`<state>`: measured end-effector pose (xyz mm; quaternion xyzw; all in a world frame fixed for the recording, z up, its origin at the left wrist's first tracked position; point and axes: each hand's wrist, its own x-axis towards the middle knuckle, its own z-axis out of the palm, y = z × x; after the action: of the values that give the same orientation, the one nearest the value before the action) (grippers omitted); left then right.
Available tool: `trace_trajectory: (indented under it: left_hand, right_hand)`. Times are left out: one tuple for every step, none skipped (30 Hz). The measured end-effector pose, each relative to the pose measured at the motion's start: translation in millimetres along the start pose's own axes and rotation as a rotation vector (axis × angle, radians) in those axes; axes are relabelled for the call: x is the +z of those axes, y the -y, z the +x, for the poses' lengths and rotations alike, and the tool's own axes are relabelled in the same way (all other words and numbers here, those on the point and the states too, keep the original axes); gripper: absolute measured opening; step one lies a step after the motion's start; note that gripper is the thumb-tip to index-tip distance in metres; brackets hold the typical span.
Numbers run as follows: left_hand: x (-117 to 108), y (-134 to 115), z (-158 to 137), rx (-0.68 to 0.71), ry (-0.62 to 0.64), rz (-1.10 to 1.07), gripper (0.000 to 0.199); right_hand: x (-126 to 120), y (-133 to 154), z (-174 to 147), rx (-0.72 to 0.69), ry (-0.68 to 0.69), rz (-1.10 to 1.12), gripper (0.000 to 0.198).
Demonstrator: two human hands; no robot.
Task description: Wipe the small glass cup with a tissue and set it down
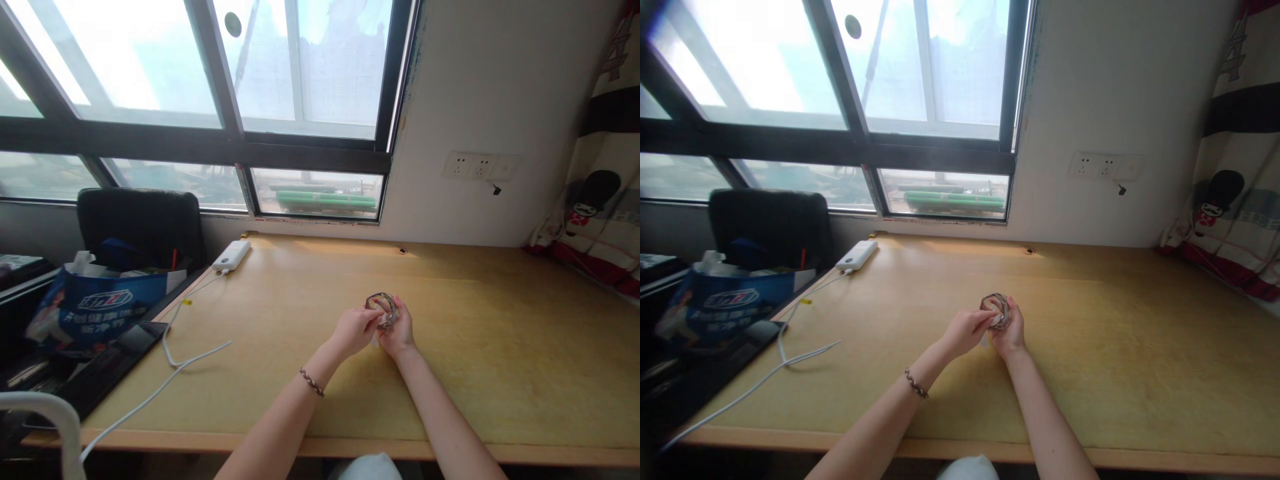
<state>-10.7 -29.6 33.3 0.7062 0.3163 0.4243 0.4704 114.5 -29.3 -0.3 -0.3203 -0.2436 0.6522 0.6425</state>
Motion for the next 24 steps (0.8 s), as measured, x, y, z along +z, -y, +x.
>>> trace_trajectory:
  left_hand:
    - [1.2,-0.5,0.6,0.012,0.027,0.024,0.011]
    - [2.1,-1.1,1.2,0.014,0.056,0.04,0.014]
    - [2.8,-1.8,1.9,0.008,0.088,0.042,0.017]
    - [3.2,-2.8,2.5,-0.004,0.119,0.033,0.021]
    - [3.2,-4.0,2.9,-0.015,0.143,0.015,0.025]
    - [3.1,-5.5,3.2,-0.018,0.157,-0.01,0.028]
    - [2.7,-7.1,3.3,-0.008,0.163,-0.036,0.031]
    - [2.3,-8.9,3.2,0.012,0.166,-0.053,0.032]
    - [1.7,-10.7,2.8,0.036,0.163,-0.06,0.033]
    - [1.2,-12.3,2.3,0.058,0.156,-0.056,0.032]
    - [0.9,-13.7,1.7,0.076,0.15,-0.042,0.031]
    - [0.7,-14.7,0.9,0.09,0.14,-0.019,0.03]
    - [0.7,-15.4,0.1,0.1,0.123,0.006,0.028]
    - [0.8,-15.7,-0.8,0.111,0.097,0.028,0.026]
    - [1.1,-15.7,-1.7,0.123,0.07,0.047,0.025]
    - [1.4,-15.5,-2.7,0.135,0.046,0.066,0.024]
    - [1.6,-15.2,-3.6,0.146,0.026,0.088,0.023]
    - [1.5,-15.0,-4.6,0.154,0.012,0.118,0.022]
    - [1.2,-15.0,-5.4,0.163,0.007,0.169,0.021]
    - [0.7,-15.1,-6.2,0.174,0.011,0.248,0.02]
    - [0.0,-15.4,-6.8,0.185,0.022,0.352,0.019]
    - [-0.7,-15.9,-7.2,0.195,0.036,0.472,0.02]
    - [-1.4,-16.3,-7.4,0.203,0.05,0.592,0.021]
    - [-2.0,-16.7,-7.3,0.207,0.057,0.699,0.022]
  right_hand:
    - [0.8,0.6,-0.8,0.002,-0.001,-0.006,0.041]
    - [1.6,1.2,-1.7,0.014,-0.004,-0.012,0.042]
    - [2.3,1.7,-2.6,0.034,-0.004,-0.018,0.044]
    - [2.8,2.1,-3.5,0.055,-0.006,-0.027,0.047]
    - [2.9,2.1,-4.1,0.075,-0.006,-0.04,0.05]
    - [2.7,1.7,-4.5,0.088,-0.002,-0.056,0.052]
    - [2.0,0.9,-4.5,0.092,0.005,-0.07,0.054]
    - [0.9,-0.3,-4.2,0.089,0.011,-0.077,0.055]
    - [-0.4,-1.8,-3.6,0.084,0.016,-0.077,0.057]
    - [-1.9,-3.5,-2.7,0.079,0.021,-0.073,0.058]
    - [-3.5,-5.2,-1.7,0.074,0.026,-0.07,0.06]
    - [-5.0,-6.8,-0.6,0.064,0.029,-0.075,0.061]
    - [-6.4,-8.2,0.5,0.053,0.034,-0.091,0.062]
    - [-7.8,-9.5,1.5,0.041,0.043,-0.108,0.063]
    - [-8.9,-10.6,2.3,0.03,0.053,-0.117,0.064]
    - [-9.9,-11.5,3.1,0.026,0.061,-0.113,0.063]
    - [-10.7,-12.2,3.7,0.031,0.066,-0.092,0.063]
    - [-11.3,-12.7,4.3,0.044,0.065,-0.06,0.063]
    - [-11.6,-13.2,4.7,0.061,0.057,-0.023,0.062]
    - [-11.6,-13.4,5.2,0.077,0.042,0.01,0.06]
    - [-11.2,-13.4,5.5,0.09,0.022,0.039,0.058]
    - [-10.4,-13.3,5.8,0.101,-0.001,0.065,0.055]
    - [-9.4,-12.8,5.9,0.109,-0.024,0.091,0.052]
    - [-8.0,-12.2,5.9,0.116,-0.043,0.116,0.049]
